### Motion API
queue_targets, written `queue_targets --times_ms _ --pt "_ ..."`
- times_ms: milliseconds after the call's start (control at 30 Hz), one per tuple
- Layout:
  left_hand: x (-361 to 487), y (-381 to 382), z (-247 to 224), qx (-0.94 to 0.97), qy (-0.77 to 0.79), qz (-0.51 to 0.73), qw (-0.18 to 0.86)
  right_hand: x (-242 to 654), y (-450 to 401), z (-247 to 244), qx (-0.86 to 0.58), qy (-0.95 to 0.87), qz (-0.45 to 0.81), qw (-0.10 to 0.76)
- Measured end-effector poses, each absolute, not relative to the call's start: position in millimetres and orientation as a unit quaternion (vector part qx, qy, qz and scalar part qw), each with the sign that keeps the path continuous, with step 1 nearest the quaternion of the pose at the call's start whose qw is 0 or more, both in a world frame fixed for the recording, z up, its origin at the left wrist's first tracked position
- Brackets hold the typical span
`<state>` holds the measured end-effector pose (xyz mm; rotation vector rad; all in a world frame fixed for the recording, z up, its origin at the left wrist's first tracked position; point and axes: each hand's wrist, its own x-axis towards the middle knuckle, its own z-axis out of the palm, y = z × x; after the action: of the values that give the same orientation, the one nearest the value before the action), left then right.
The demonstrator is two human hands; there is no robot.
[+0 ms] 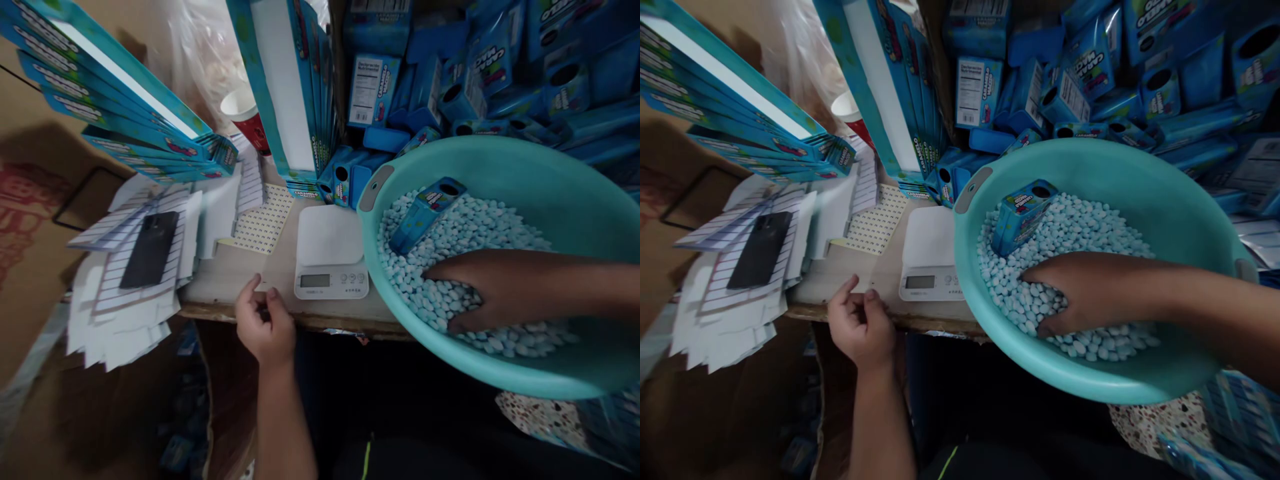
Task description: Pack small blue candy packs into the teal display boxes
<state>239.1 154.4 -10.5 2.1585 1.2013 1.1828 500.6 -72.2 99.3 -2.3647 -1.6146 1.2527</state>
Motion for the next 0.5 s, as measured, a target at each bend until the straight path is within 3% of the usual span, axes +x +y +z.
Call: queue_targets --times_ms 500 --pt "240.8 163.8 -15.3 0.814 0.398 0.405 0.121 501.4 -72.3 94.4 -0.759 -0.517 0.395 0.017"
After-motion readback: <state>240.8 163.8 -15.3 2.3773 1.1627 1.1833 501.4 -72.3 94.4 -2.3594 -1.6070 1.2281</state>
